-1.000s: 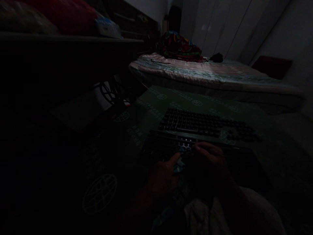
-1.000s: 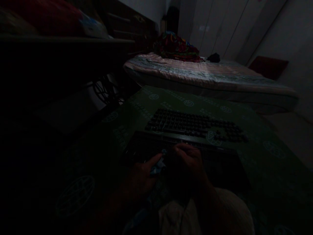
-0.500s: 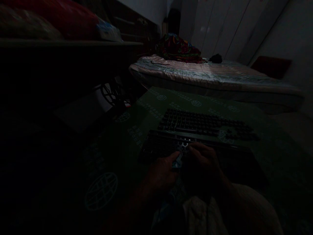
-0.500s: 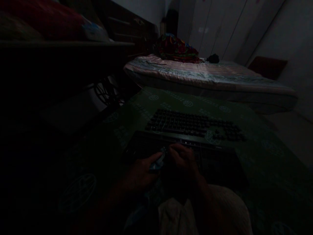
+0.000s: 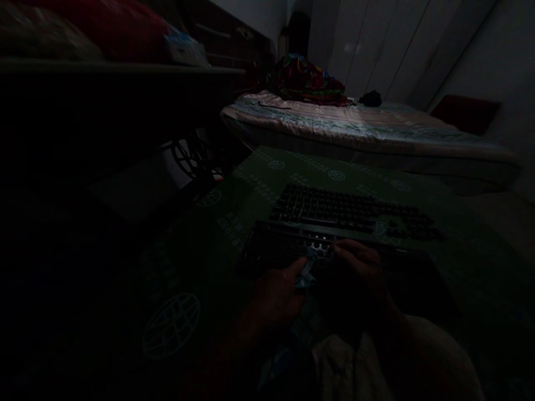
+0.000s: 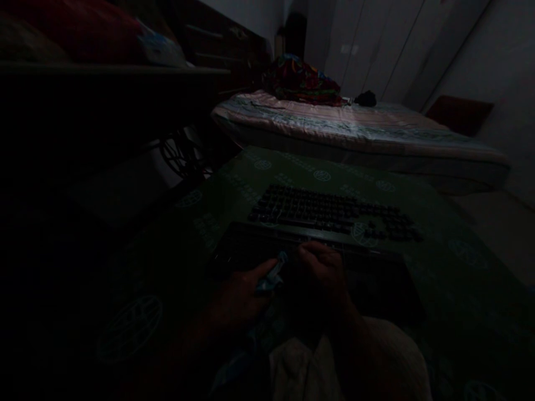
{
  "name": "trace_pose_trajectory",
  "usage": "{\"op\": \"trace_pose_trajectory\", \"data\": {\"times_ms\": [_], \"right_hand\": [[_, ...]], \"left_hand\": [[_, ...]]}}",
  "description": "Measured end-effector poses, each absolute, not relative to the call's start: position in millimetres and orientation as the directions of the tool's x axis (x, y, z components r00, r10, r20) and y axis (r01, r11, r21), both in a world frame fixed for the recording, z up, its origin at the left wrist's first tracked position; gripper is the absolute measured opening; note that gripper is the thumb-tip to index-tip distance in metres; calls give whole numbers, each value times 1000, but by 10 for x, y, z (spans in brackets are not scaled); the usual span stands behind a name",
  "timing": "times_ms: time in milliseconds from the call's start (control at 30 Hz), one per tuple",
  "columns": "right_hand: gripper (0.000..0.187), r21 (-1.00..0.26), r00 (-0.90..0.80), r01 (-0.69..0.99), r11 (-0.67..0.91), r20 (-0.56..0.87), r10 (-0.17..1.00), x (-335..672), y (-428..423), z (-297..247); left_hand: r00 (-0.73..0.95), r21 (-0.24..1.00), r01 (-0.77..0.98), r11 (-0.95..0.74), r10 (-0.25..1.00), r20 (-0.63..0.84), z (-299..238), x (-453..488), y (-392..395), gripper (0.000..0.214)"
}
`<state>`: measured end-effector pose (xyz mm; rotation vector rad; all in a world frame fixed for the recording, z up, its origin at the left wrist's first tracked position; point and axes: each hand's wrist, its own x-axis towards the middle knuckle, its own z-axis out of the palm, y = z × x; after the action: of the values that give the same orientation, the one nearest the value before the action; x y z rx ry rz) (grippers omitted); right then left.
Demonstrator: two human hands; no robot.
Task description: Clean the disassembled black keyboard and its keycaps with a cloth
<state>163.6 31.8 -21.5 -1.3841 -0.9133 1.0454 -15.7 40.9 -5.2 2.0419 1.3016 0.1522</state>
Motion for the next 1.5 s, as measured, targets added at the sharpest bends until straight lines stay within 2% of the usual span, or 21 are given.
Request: {"op": "trace_pose_trajectory", "data": {"times_ms": [200,333,467,633,833,933,1067,1233,1500], "right_hand": [[21,-968,267,-215,-131,-187,945,1632,335,-144],[19,-969,280,-203,-139,-193,940,1632,340,-144],[18,-967,279,-224,-122,-183,943,1673,349,-185],[18,-943,256,-309,-121,-205,945,1665,348,-160],[16,-923,237,-367,-116,-213,948,1636,334,-142],[14,-917,198,-379,-127,-214,957,1622,322,-144],[13,-904,134,-407,-135,-205,970,1582,303,-119],[13,-899,108,-408,-160,-222,969,1526,289,-102],[11,-913,35,-375,-163,-189,981,1537,289,-139]], "left_hand": [[489,592,764,-257,829,-272,-93,-157,413,56],[476,591,763,-263,846,-239,-140,-160,397,56],[458,673,703,-229,870,-182,-168,-181,371,52],[423,827,529,-189,904,-64,-227,-221,339,37],[203,830,516,-211,972,121,-215,-175,327,12],[125,873,468,-140,988,92,-177,-138,329,12],[119,949,310,-52,993,15,-133,-123,317,15],[136,983,170,-68,990,45,-94,-151,307,13],[102,956,279,-87,993,61,-111,-200,364,11]]}}
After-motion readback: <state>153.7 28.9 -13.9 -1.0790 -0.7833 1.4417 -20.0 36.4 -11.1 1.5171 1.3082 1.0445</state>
